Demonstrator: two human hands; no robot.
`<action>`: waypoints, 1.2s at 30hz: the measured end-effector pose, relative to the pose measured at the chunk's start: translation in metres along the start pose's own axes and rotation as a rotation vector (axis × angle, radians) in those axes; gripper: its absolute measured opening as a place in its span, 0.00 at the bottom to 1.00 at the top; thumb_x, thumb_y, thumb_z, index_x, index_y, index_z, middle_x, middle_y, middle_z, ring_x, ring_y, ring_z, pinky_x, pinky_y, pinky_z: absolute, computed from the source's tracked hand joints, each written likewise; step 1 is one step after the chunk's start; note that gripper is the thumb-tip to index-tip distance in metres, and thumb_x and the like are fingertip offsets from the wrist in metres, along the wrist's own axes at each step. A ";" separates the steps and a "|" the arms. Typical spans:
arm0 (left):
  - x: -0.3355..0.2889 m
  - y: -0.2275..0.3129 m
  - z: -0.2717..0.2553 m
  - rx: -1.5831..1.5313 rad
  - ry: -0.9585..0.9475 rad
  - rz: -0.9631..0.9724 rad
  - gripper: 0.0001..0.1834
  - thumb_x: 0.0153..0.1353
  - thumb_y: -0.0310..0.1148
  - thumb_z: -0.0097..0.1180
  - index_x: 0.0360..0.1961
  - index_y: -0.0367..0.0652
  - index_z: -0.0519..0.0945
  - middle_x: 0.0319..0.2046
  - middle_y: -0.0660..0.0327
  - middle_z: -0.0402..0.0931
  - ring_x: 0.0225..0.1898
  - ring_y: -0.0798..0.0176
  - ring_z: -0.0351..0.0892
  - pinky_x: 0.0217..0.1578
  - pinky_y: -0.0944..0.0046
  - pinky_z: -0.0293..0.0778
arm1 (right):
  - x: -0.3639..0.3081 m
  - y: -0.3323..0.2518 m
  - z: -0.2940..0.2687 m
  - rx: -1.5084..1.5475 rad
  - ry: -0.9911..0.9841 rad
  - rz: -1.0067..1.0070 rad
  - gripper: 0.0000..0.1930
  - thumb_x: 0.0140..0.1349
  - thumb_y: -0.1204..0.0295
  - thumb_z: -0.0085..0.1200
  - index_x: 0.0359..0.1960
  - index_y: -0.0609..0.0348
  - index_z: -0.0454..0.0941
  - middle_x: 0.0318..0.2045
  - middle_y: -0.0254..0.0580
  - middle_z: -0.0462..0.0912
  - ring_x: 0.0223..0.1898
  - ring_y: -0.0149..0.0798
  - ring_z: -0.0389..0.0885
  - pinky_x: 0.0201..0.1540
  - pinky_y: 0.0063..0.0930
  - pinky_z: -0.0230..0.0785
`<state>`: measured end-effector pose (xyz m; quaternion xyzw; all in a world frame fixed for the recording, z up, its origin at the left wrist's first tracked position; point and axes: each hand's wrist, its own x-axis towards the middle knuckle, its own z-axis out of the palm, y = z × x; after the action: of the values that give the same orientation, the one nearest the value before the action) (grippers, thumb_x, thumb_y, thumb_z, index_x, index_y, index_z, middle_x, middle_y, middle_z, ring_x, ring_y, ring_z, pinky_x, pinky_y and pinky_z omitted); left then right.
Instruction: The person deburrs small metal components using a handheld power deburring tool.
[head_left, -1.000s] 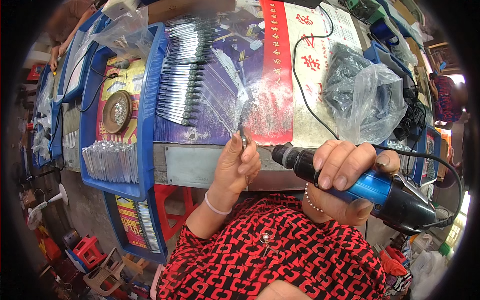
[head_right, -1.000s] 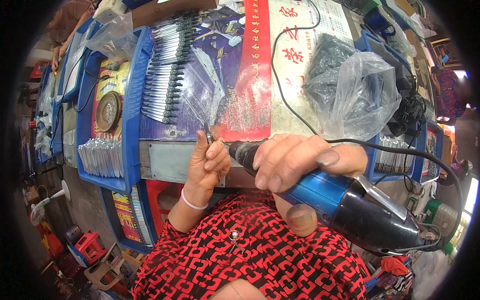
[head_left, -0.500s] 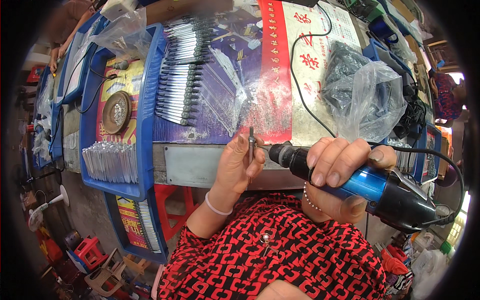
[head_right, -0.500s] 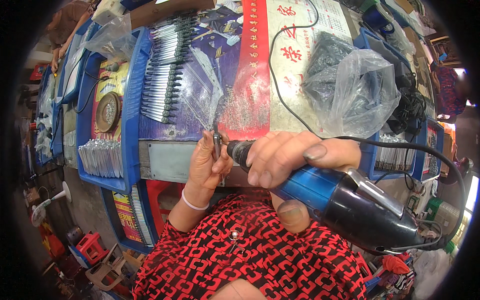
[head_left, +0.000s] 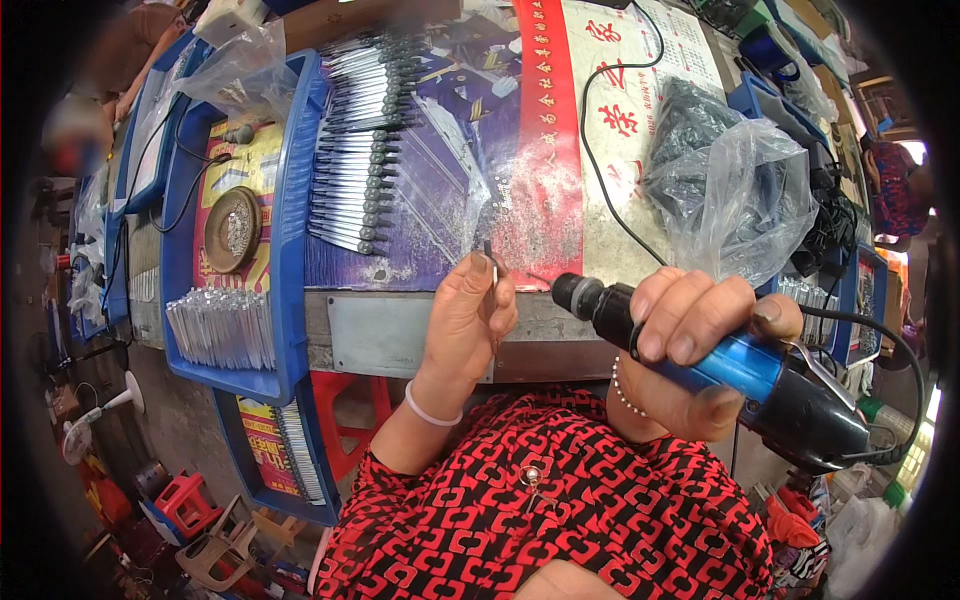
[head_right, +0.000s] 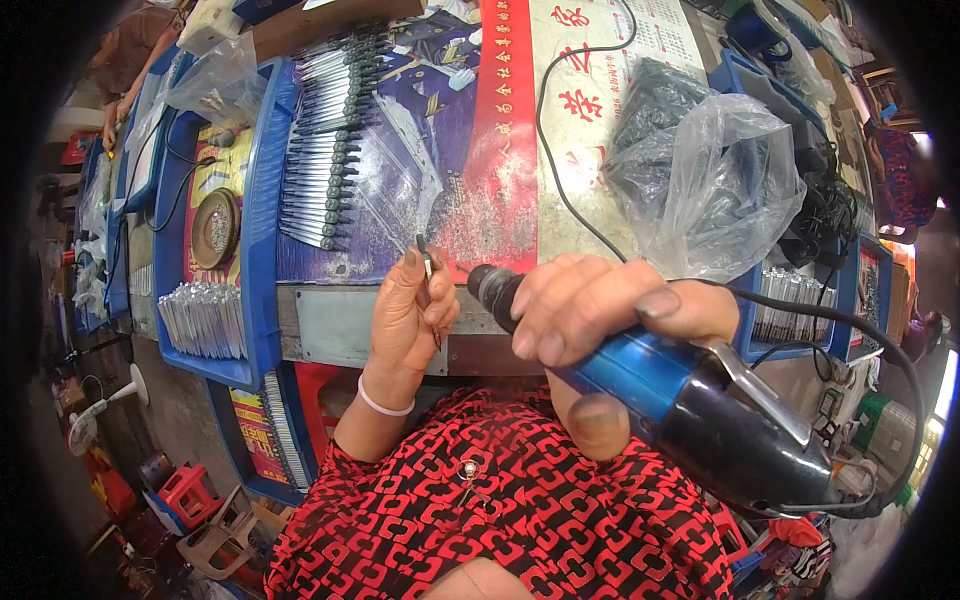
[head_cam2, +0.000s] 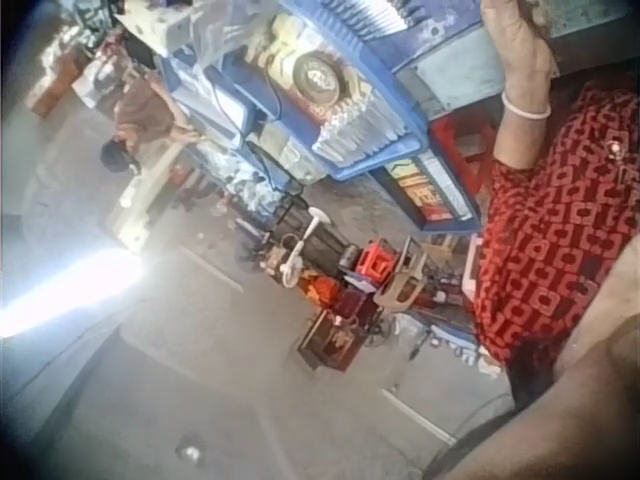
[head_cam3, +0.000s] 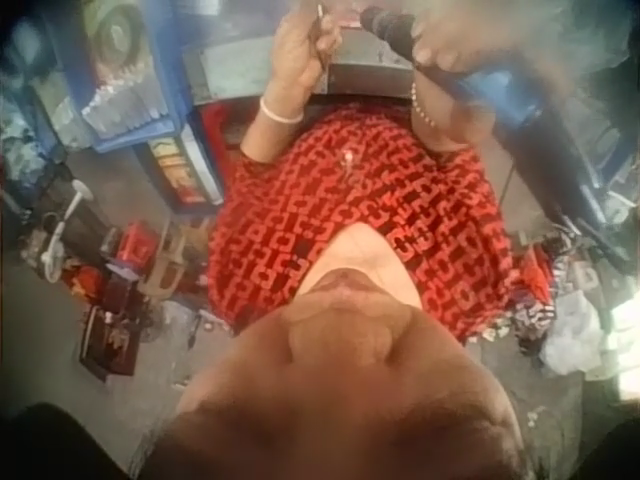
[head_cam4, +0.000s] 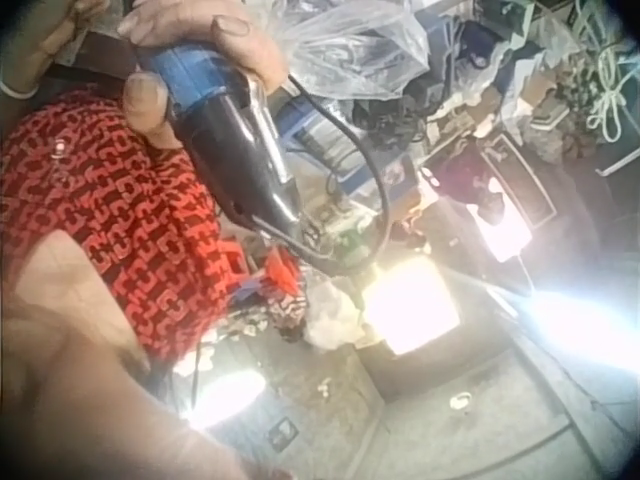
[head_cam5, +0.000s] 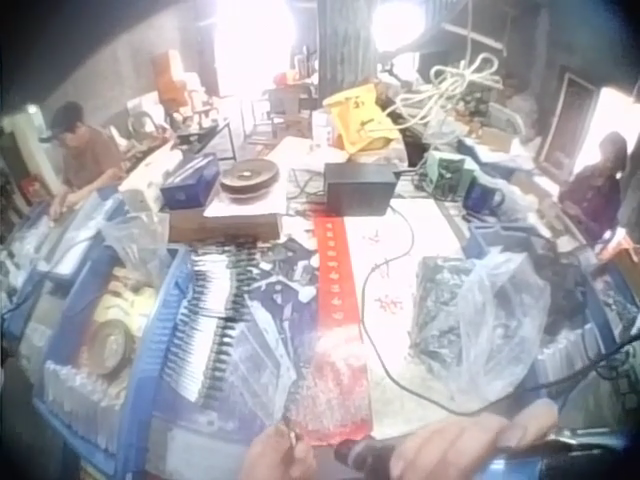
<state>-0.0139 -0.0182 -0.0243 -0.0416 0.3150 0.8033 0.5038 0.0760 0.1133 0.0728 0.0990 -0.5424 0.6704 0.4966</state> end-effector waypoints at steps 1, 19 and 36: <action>0.000 0.001 0.003 0.070 0.036 0.021 0.17 0.62 0.48 0.49 0.35 0.44 0.73 0.21 0.67 0.72 0.14 0.76 0.64 0.14 0.76 0.56 | -0.001 0.002 -0.006 0.034 -0.012 -0.018 0.27 0.56 0.65 0.57 0.55 0.55 0.58 0.26 0.40 0.72 0.24 0.37 0.73 0.33 0.35 0.66; 0.045 0.009 0.004 -0.187 0.187 -0.054 0.15 0.61 0.44 0.53 0.36 0.42 0.73 0.28 0.65 0.72 0.17 0.76 0.62 0.18 0.77 0.60 | 0.002 0.005 -0.027 -0.137 0.032 -0.055 0.26 0.58 0.60 0.56 0.53 0.53 0.59 0.25 0.36 0.71 0.23 0.35 0.73 0.32 0.32 0.66; 0.003 0.002 0.018 -0.434 -0.416 -0.137 0.17 0.62 0.48 0.50 0.32 0.44 0.71 0.21 0.67 0.65 0.12 0.77 0.59 0.14 0.75 0.55 | -0.017 -0.018 -0.022 -0.077 0.009 0.006 0.26 0.56 0.63 0.59 0.51 0.55 0.58 0.25 0.39 0.73 0.22 0.37 0.74 0.30 0.34 0.67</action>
<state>-0.0131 -0.0066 -0.0101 -0.0042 0.0227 0.8071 0.5899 0.1073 0.1207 0.0645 0.0748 -0.5658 0.6510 0.5005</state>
